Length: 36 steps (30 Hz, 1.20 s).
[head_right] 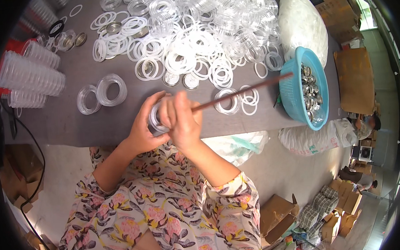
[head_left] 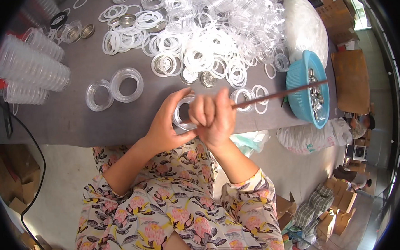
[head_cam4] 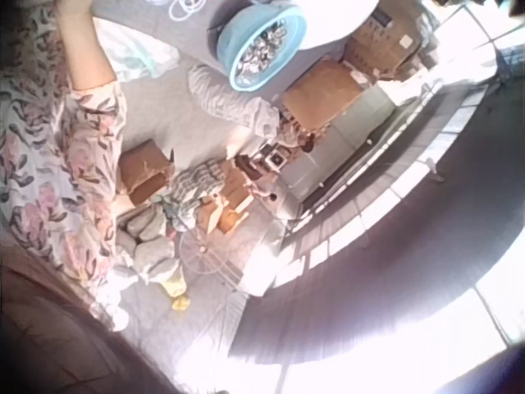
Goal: The person repeatedly picks up clear plastic rings and uses a thin wooden stick to press or adjust the inner edge of each ring. They then place the rings into stacks of similar rings on the table. The process is repeated continuously throughout the clip.
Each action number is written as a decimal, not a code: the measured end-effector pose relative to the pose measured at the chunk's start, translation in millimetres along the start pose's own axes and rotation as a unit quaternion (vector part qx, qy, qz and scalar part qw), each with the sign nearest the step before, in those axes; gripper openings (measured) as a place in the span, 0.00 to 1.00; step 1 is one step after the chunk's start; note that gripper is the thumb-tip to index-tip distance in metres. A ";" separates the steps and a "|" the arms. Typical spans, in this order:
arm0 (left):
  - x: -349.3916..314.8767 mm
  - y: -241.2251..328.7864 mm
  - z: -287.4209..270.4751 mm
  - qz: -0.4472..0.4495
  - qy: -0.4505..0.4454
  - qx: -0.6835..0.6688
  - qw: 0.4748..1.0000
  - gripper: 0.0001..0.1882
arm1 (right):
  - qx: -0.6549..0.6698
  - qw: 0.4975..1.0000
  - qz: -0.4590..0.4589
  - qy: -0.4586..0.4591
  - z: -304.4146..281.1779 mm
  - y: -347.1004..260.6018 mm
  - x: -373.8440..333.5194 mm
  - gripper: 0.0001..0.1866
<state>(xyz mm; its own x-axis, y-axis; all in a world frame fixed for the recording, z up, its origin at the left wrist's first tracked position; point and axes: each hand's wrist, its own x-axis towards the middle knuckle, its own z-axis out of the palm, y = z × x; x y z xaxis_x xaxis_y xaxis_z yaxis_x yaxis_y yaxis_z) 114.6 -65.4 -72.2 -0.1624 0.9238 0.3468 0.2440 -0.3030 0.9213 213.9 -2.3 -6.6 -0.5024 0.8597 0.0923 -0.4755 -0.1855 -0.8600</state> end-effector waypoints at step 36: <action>-7.8 -1.3 17.3 0.001 0.037 -0.095 0.995 0.46 | -0.734 0.656 -0.088 0.151 -115.8 -20.7 -44.8 0.08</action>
<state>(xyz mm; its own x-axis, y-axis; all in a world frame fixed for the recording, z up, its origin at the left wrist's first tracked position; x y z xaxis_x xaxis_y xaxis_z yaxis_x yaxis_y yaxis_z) 132.1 -68.1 -79.1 -0.2340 0.9055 0.3540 0.0594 -0.3501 0.9348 329.8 18.1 -51.1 -0.2618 0.9028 0.3412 0.8128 0.3969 -0.4265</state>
